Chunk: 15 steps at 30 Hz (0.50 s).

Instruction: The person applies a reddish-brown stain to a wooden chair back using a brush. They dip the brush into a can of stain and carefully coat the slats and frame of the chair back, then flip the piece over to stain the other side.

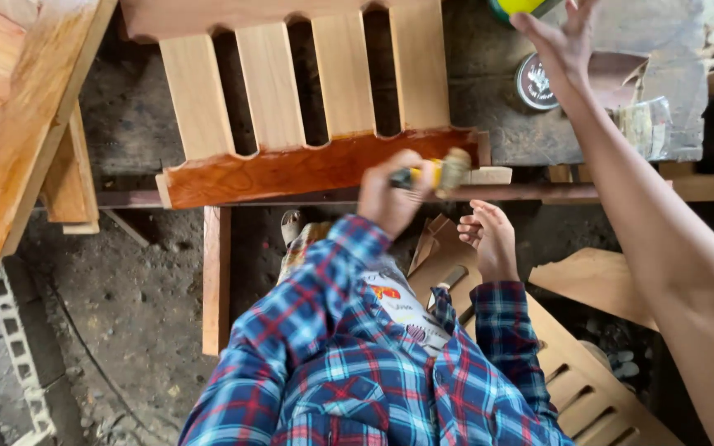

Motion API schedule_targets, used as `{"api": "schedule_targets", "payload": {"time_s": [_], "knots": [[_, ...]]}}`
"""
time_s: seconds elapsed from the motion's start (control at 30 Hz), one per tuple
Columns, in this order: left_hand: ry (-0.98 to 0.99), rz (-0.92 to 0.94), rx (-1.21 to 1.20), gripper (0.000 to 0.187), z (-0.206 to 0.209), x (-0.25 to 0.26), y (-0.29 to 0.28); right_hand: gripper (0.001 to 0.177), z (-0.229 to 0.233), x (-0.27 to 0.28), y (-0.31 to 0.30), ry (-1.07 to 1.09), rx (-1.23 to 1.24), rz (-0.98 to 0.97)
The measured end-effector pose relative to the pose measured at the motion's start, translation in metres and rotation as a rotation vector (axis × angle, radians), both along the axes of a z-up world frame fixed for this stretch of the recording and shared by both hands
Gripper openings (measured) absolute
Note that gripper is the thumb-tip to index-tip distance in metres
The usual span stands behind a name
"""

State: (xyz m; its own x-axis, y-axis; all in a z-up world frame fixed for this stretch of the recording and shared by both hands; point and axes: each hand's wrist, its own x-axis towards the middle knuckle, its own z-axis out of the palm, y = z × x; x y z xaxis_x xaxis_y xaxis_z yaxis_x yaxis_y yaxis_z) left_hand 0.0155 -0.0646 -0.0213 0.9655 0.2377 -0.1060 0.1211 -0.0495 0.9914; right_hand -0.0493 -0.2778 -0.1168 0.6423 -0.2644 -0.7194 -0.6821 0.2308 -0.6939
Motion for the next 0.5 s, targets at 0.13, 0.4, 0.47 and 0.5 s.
{"api": "schedule_targets", "payload": {"time_s": [0.13, 0.4, 0.47, 0.5], "knots": [[-0.074, 0.096, 0.160, 0.010, -0.010, -0.025, 0.082, 0.025, -0.029, -0.005, -0.015, 0.018, 0.044, 0.046], [-0.042, 0.601, 0.614, 0.011, 0.003, -0.134, 0.303, 0.025, -0.030, 0.015, 0.005, 0.031, 0.020, 0.181], [-0.198, 0.649, 0.963, 0.021, 0.003, -0.149, 0.349, 0.025, -0.039, 0.018, 0.011, 0.024, 0.031, 0.214], [-0.173, 0.657, 1.066, 0.023, 0.010, -0.149, 0.361, 0.025, -0.040, 0.020, 0.013, 0.023, 0.024, 0.226]]}}
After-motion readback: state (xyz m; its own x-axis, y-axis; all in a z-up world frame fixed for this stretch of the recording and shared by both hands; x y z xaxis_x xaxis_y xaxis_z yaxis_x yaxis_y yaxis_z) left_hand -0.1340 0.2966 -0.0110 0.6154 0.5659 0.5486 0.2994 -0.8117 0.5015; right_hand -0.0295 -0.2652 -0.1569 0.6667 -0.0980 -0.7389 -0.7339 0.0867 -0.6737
